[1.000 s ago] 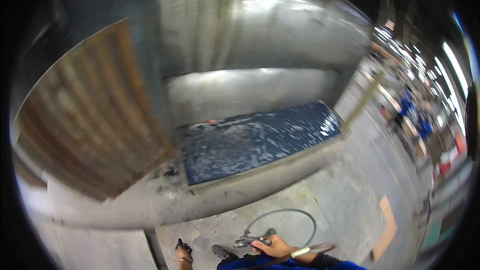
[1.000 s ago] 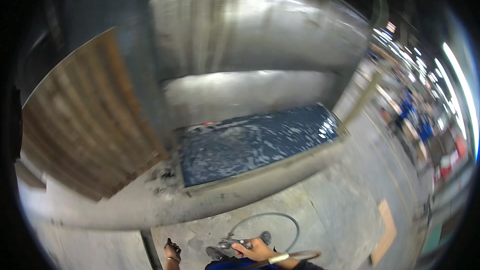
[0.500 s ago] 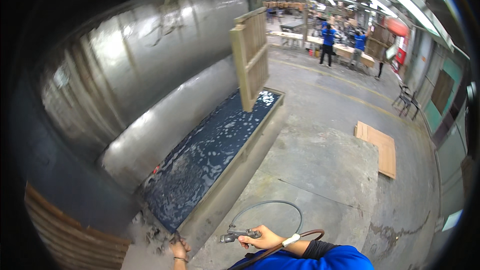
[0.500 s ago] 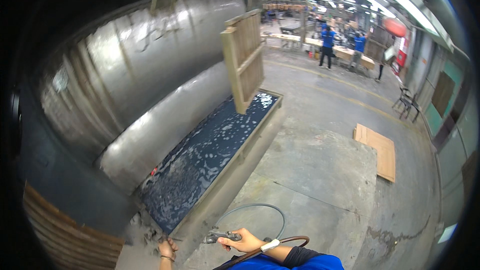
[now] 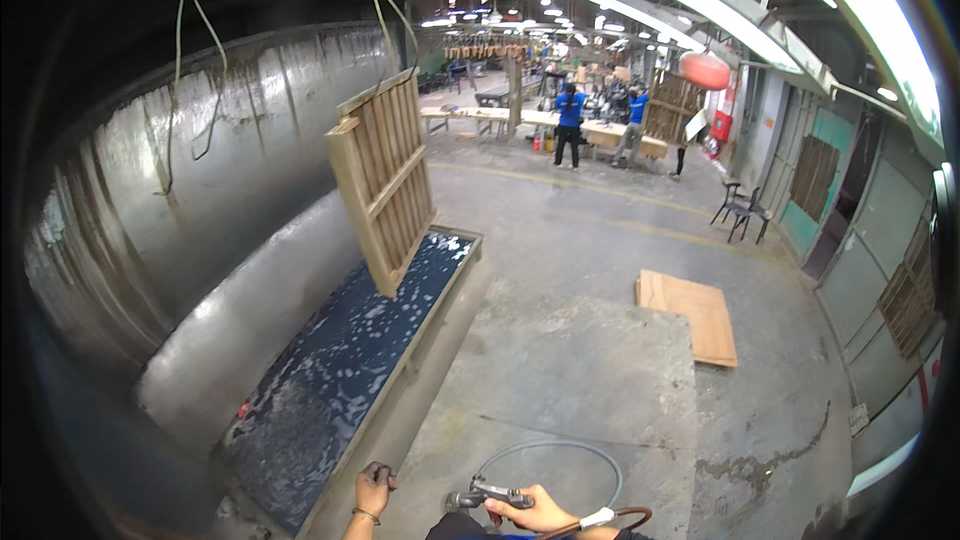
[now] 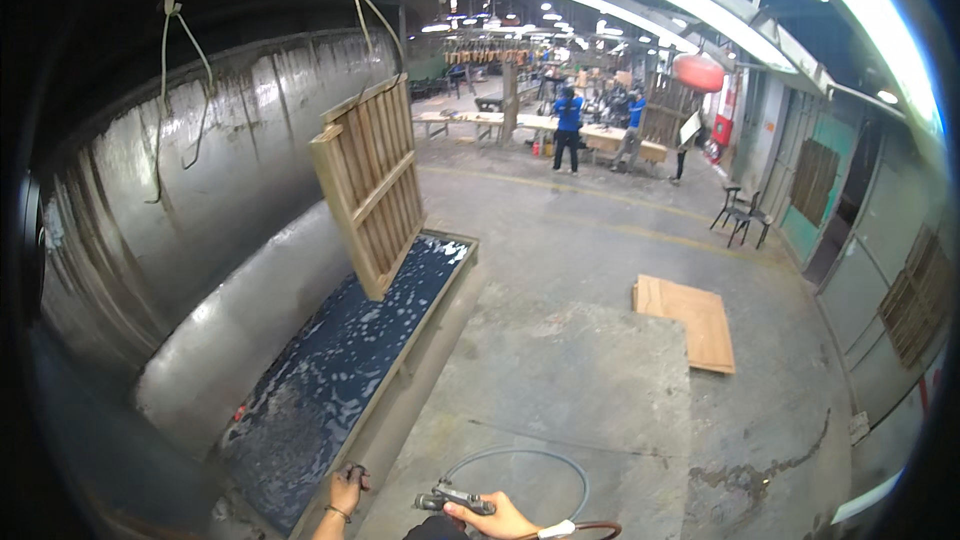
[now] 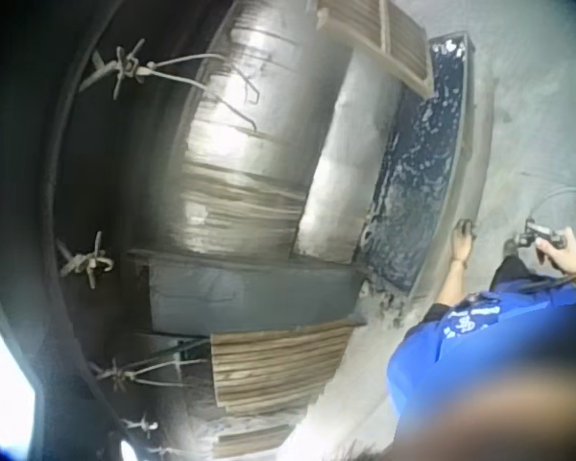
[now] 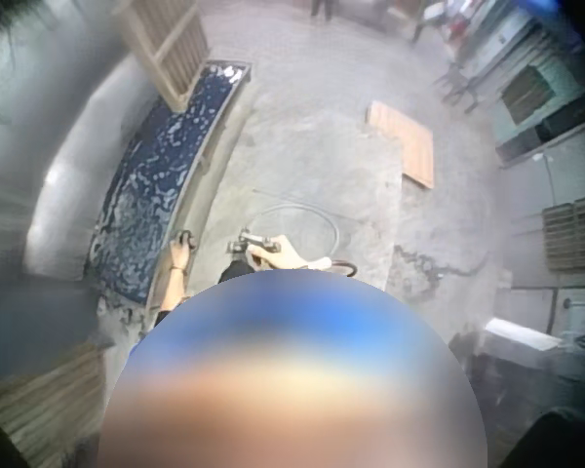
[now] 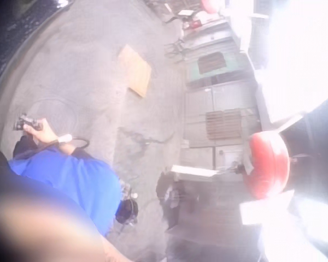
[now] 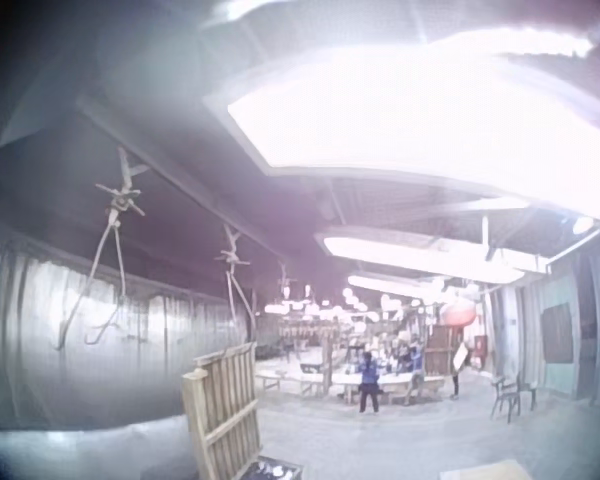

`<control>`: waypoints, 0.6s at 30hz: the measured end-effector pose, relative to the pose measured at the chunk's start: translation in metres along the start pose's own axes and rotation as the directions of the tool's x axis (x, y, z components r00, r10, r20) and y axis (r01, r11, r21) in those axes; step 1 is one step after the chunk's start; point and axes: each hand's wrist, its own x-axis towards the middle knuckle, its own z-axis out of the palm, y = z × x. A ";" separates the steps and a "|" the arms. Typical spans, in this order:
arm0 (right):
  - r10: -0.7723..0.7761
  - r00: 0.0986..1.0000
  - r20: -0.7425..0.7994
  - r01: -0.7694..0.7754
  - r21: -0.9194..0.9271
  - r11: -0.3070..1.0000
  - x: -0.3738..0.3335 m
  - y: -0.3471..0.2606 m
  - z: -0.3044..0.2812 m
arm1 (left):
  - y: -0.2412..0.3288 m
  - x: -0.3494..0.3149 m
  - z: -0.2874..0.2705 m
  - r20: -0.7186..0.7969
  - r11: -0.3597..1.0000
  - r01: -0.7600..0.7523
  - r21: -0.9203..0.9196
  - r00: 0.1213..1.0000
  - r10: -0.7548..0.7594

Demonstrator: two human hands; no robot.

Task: The person uses a spray gun to apply finish to hanging wooden slatted panels in a factory. They repeatedly flip each panel to coat both sides, then move to the next panel and repeat the process.

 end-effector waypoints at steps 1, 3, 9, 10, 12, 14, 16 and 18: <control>0.057 0.998 -0.029 -0.056 0.019 0.998 -0.003 -0.006 -0.007 | -0.001 0.009 0.009 0.033 1.000 -0.001 -0.011 0.999 0.001; -0.111 0.987 -0.120 0.125 0.112 0.986 -0.012 -0.017 -0.020 | -0.002 0.030 0.038 0.098 0.995 0.048 -0.092 0.994 -0.039; 0.078 0.952 -0.295 -0.042 0.127 0.991 0.030 -0.017 -0.074 | -0.004 0.106 0.131 0.296 0.995 0.016 -0.103 0.955 0.015; 0.123 0.937 -0.327 -0.078 0.147 0.986 0.042 -0.015 -0.085 | -0.002 0.121 0.144 0.308 0.991 0.016 -0.131 0.951 0.026; -0.014 0.923 -0.385 0.000 -0.037 0.999 0.064 -0.011 -0.105 | 0.007 0.147 0.170 0.322 0.987 0.019 -0.159 0.946 0.034; -0.042 0.905 -0.423 -0.010 -0.121 0.993 0.089 -0.011 -0.135 | 0.020 0.179 0.193 0.307 0.974 0.003 -0.228 0.949 0.069; 0.062 0.870 -0.489 -0.065 0.010 0.998 0.114 -0.005 -0.151 | 0.027 0.209 0.207 0.227 0.988 -0.136 -0.079 0.962 0.151; -0.022 0.872 -0.489 0.016 -0.018 1.000 0.151 -0.002 -0.166 | 0.032 0.243 0.220 0.168 0.974 -0.224 0.026 0.962 0.217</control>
